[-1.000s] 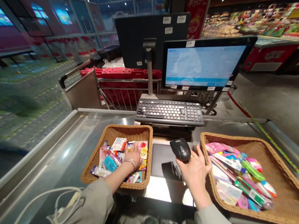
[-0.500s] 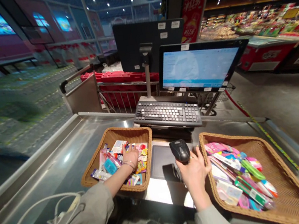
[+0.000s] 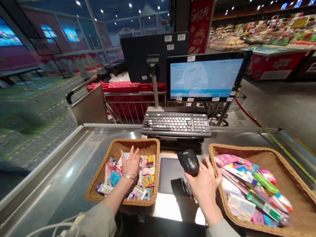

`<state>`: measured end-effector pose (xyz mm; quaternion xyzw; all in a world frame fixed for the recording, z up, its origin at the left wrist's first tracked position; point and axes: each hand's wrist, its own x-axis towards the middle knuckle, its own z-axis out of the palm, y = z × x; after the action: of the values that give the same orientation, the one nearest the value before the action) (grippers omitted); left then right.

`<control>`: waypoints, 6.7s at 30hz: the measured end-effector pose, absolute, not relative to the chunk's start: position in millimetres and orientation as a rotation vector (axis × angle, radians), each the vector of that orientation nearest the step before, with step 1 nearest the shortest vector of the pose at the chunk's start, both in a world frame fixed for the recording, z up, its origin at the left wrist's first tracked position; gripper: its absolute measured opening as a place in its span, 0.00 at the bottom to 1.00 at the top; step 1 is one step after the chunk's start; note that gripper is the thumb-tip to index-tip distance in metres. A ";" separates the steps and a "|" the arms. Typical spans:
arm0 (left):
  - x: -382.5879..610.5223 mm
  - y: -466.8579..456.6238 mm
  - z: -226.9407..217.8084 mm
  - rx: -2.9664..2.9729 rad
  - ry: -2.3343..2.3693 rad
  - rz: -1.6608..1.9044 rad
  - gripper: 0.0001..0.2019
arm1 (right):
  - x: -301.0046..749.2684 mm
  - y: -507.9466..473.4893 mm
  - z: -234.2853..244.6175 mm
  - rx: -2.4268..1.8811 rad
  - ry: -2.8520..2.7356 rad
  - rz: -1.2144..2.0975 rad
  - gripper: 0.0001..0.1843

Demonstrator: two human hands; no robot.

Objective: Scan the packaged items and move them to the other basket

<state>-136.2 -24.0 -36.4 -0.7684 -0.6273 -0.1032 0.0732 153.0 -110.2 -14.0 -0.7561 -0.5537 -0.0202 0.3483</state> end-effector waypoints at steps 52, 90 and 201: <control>-77.5 -38.3 0.1 -2.249 -1.625 -0.963 0.10 | 132.6 -131.5 28.9 -1.662 -1.835 -0.100 0.14; -53.8 -36.3 5.7 -2.247 -1.329 -1.225 0.07 | 155.0 -143.7 11.0 -1.820 -1.693 -0.312 0.11; -86.2 -38.6 -8.6 -2.159 -1.948 -0.553 0.32 | 183.4 -115.7 -1.4 -1.826 -1.562 -0.379 0.14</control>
<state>-86.2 -38.6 -8.6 -0.7264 -0.6554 -0.1861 0.0903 183.4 -115.7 -1.4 -0.7040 -0.6021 -0.1462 0.3470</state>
